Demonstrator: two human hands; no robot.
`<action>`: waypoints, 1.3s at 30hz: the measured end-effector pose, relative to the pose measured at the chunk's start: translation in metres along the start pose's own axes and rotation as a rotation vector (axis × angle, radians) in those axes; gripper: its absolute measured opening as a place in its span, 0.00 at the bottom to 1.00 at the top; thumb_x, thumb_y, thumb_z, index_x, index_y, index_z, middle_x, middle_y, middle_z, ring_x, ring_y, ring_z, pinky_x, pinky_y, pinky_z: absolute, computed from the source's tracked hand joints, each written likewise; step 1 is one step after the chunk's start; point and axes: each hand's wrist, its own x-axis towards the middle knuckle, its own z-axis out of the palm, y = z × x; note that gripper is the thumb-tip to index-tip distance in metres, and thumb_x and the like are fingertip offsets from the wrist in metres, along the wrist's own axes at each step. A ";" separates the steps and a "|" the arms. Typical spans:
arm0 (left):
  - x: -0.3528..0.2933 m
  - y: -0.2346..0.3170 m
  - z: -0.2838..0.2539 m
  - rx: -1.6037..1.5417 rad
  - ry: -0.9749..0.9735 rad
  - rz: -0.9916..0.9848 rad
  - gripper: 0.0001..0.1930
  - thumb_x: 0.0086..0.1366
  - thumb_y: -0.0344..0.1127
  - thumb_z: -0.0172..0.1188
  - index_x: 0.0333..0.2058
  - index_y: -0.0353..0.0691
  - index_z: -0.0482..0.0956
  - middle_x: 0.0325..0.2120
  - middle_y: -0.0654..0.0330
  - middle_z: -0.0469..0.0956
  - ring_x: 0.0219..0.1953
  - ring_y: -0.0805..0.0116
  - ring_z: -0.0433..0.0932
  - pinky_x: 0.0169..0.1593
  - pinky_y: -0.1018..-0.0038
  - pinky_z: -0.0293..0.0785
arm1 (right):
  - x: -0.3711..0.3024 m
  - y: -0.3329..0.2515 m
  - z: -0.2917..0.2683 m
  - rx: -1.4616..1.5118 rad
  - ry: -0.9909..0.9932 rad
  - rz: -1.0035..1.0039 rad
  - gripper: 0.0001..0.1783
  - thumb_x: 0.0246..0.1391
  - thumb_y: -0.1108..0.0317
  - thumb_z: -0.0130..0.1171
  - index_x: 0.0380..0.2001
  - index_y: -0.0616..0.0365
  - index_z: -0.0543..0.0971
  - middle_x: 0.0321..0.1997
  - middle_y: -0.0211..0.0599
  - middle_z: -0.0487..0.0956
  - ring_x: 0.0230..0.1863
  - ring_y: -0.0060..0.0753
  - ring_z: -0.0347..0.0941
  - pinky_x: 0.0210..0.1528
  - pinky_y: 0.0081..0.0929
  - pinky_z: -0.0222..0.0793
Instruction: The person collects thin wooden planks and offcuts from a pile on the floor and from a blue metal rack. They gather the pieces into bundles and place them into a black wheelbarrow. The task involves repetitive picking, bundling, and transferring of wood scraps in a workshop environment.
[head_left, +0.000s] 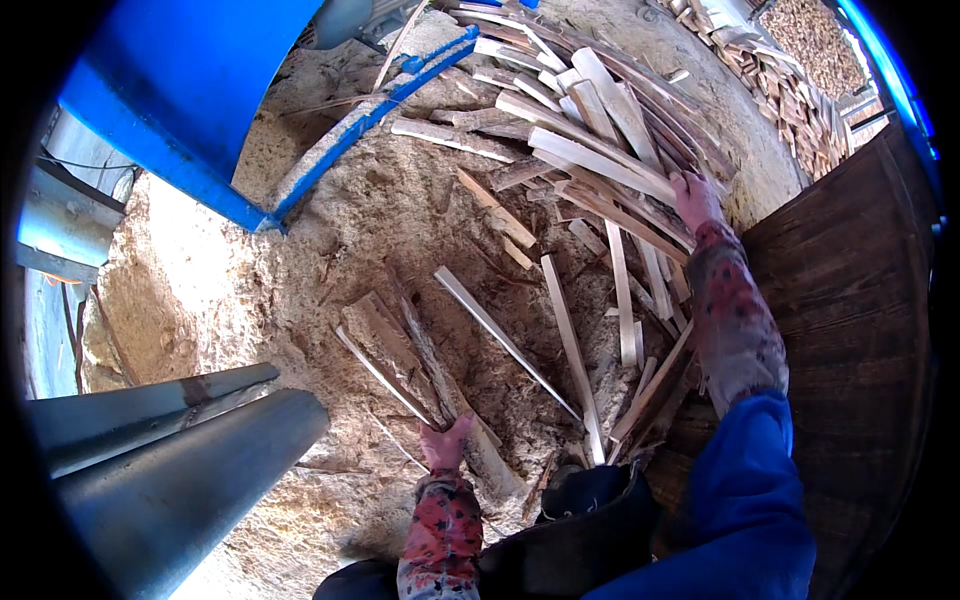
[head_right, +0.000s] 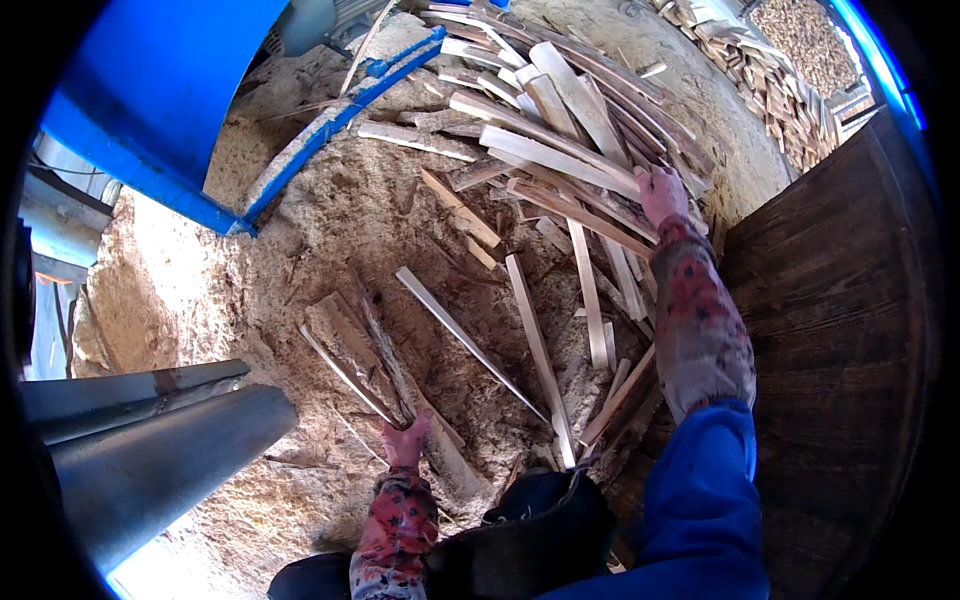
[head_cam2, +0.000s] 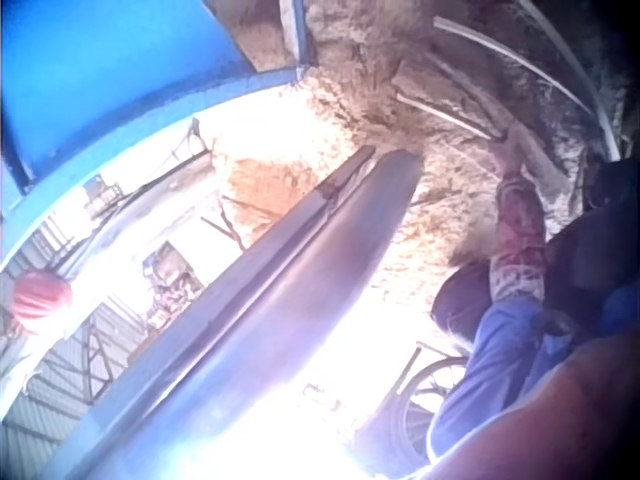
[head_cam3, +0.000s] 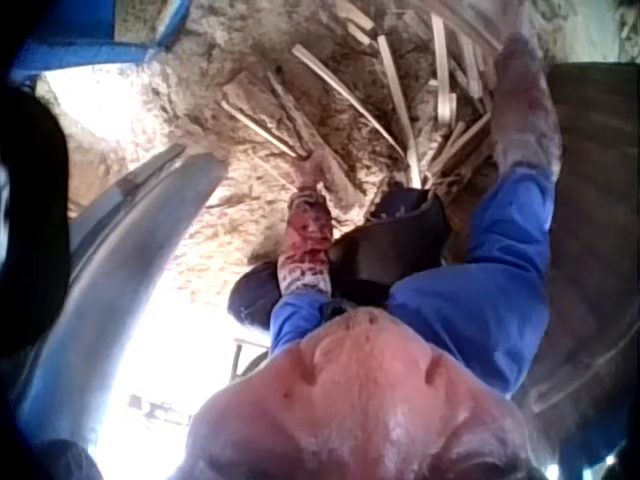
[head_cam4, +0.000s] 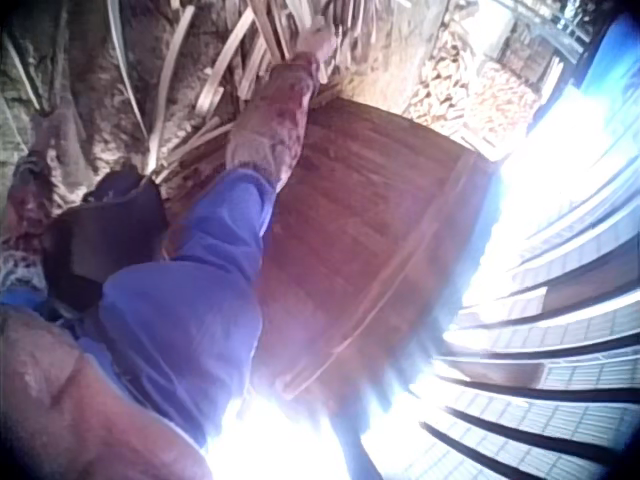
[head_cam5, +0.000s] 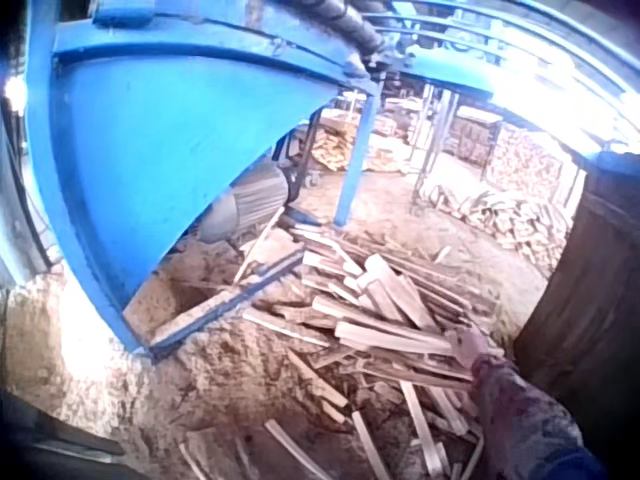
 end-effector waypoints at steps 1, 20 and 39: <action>0.001 -0.001 0.000 0.011 0.004 0.006 0.32 0.46 0.38 0.75 0.47 0.30 0.71 0.37 0.56 0.79 0.36 0.68 0.77 0.42 0.70 0.75 | 0.013 0.009 0.003 -0.004 -0.128 0.092 0.32 0.58 0.42 0.43 0.46 0.61 0.77 0.48 0.58 0.74 0.51 0.55 0.71 0.52 0.43 0.65; 0.014 -0.040 -0.011 0.190 0.096 0.080 0.36 0.45 0.47 0.74 0.48 0.28 0.72 0.38 0.52 0.79 0.38 0.64 0.77 0.42 0.68 0.74 | 0.016 0.023 0.019 0.272 -0.437 0.323 0.48 0.47 0.26 0.43 0.54 0.57 0.74 0.59 0.55 0.69 0.62 0.50 0.63 0.63 0.35 0.55; -0.013 0.016 0.012 0.258 0.141 0.017 0.33 0.46 0.42 0.73 0.47 0.27 0.72 0.39 0.52 0.79 0.39 0.64 0.77 0.44 0.69 0.74 | -0.010 0.069 0.065 0.720 -0.531 0.204 0.30 0.47 0.46 0.65 0.45 0.61 0.79 0.37 0.31 0.79 0.39 0.22 0.70 0.43 0.28 0.65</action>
